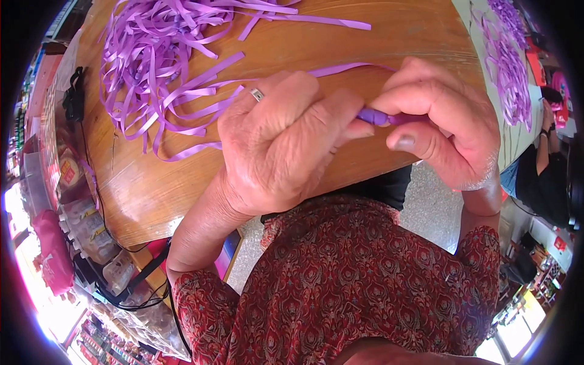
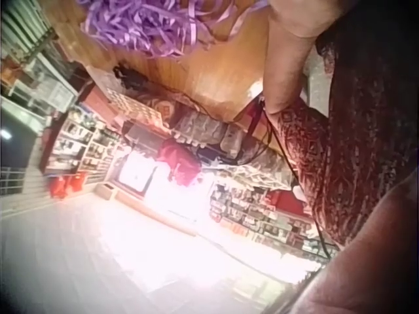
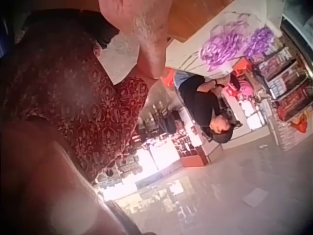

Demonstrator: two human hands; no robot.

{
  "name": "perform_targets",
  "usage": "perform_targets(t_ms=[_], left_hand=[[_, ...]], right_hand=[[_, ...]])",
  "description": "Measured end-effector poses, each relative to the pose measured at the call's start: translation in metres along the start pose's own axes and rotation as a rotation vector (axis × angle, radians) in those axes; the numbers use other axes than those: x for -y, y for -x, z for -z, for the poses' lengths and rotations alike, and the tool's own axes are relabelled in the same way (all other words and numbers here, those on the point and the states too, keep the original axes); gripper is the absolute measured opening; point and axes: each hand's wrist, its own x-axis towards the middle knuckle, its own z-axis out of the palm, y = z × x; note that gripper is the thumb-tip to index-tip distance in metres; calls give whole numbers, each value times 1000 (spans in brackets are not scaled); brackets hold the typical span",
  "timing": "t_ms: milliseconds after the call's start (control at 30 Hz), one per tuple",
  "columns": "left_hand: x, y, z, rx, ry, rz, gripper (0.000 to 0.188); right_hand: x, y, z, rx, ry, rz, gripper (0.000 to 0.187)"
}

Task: The person ties knots in purple ribbons by hand, pulling each ribbon from a pile, forming a loop, and tightening the knot. They then stretch the knotted ribbon between their hands before setting it aside and reaching for the next one.

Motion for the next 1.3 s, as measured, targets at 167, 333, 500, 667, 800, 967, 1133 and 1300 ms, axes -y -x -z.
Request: perform_targets(t_ms=[167, 333, 500, 667, 800, 967, 1133, 1300], left_hand=[[3, 4, -2, 20, 65, 84, 26], [5, 3, -5, 17, 98, 63, 26], [6, 3, -6, 34, 97, 79, 25], [1, 4, -11, -36, 27, 75, 27], [1, 6, -9, -98, 11, 15, 29], [-2, 7, -3, -97, 34, -191, 31], [-4, 10, -6, -87, -63, -245, 38], [-1, 13, -11, -32, -41, -318, 39]], right_hand=[[-7, 4, -10, -107, 8, 5, 25], [-10, 4, -16, -229, 199, 55, 23], [-11, 6, -17, -236, 255, 84, 25], [-10, 6, -16, -244, 339, 153, 29], [-10, 6, -13, -178, 395, 248, 25], [-2, 7, -12, -77, 142, 112, 22], [-6, 11, -14, 32, -327, -255, 29], [-10, 13, -18, 176, -1079, -846, 28]])
